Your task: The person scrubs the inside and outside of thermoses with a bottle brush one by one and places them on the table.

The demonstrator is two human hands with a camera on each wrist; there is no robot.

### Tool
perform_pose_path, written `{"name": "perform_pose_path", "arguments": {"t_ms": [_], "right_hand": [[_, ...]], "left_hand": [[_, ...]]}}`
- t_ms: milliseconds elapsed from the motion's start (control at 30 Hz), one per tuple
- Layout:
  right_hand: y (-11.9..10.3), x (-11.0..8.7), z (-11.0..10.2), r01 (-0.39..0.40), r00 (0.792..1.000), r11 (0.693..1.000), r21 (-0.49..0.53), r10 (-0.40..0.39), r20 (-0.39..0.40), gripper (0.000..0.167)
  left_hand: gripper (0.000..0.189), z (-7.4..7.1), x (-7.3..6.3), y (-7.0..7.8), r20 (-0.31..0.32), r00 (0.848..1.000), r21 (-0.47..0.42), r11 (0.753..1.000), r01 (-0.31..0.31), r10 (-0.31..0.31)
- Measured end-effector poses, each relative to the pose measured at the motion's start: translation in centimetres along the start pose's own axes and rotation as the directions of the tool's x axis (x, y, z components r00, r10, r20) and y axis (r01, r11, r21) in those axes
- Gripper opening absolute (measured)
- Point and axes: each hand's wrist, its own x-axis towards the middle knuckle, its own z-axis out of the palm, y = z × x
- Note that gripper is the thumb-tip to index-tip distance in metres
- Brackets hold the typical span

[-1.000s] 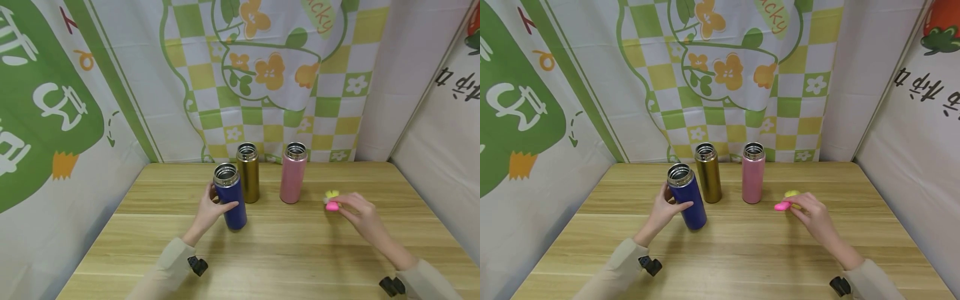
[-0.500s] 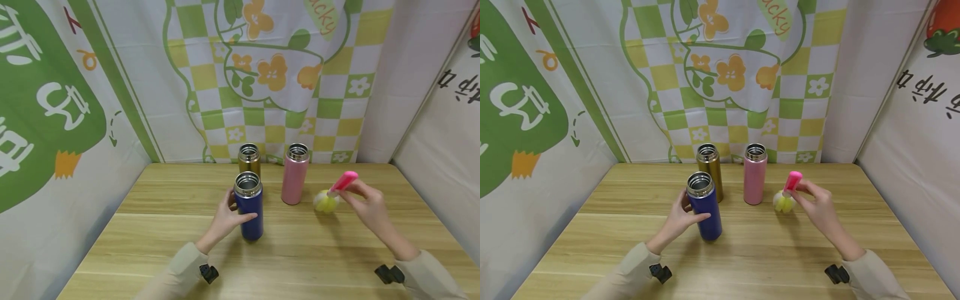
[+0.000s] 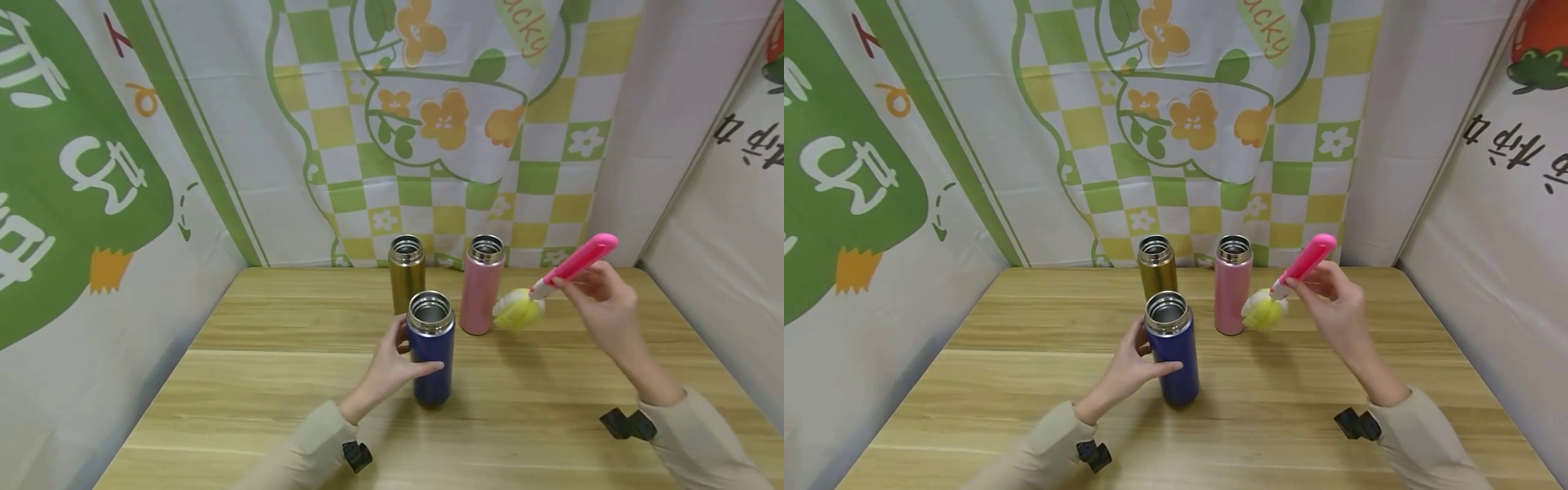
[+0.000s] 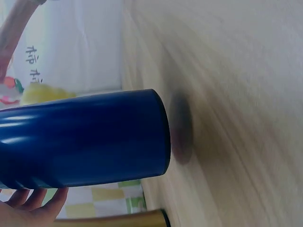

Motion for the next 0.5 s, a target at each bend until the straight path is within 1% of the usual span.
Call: {"name": "perform_pose_path", "arguments": {"t_ms": [100, 200, 267, 367, 433, 500], "right_hand": [[-0.6, 0.6, 0.0, -0.026, 0.999, 1.0, -0.016, 0.025, -0.038, 0.024], [-1.0, 1.3, 0.0, -0.04, 0.997, 0.999, 0.014, 0.041, -0.064, 0.025], [-1.2, 1.7, 0.0, -0.059, 0.995, 0.996, 0.062, 0.064, -0.072, 0.024], [-1.4, 2.6, 0.0, -0.072, 0.993, 0.986, 0.148, 0.085, -0.086, 0.023], [-1.7, 3.2, 0.1, -0.064, 0.991, 0.973, 0.223, 0.088, -0.099, 0.023], [-1.9, 3.9, 0.1, -0.056, 0.989, 0.96, 0.274, 0.09, -0.113, 0.022]], "left_hand": [[0.069, 0.5, -0.2, 0.6, 0.009, 1.0, -0.007, 1.0, -0.002, 0.002], [0.068, 1.0, -0.4, 0.7, 0.018, 1.0, -0.01, 1.0, -0.009, 0.009], [0.067, 1.1, -0.5, 0.7, 0.023, 1.0, -0.009, 1.0, -0.014, 0.014], [0.07, 1.4, -0.3, -0.8, 0.025, 0.999, -0.005, 1.0, -0.02, 0.02], [0.072, 1.6, -0.1, -1.8, 0.028, 0.999, -0.002, 1.0, -0.021, 0.021], [0.073, 1.7, 0.2, -2.6, 0.03, 0.999, 0.005, 1.0, -0.022, 0.022]]}}
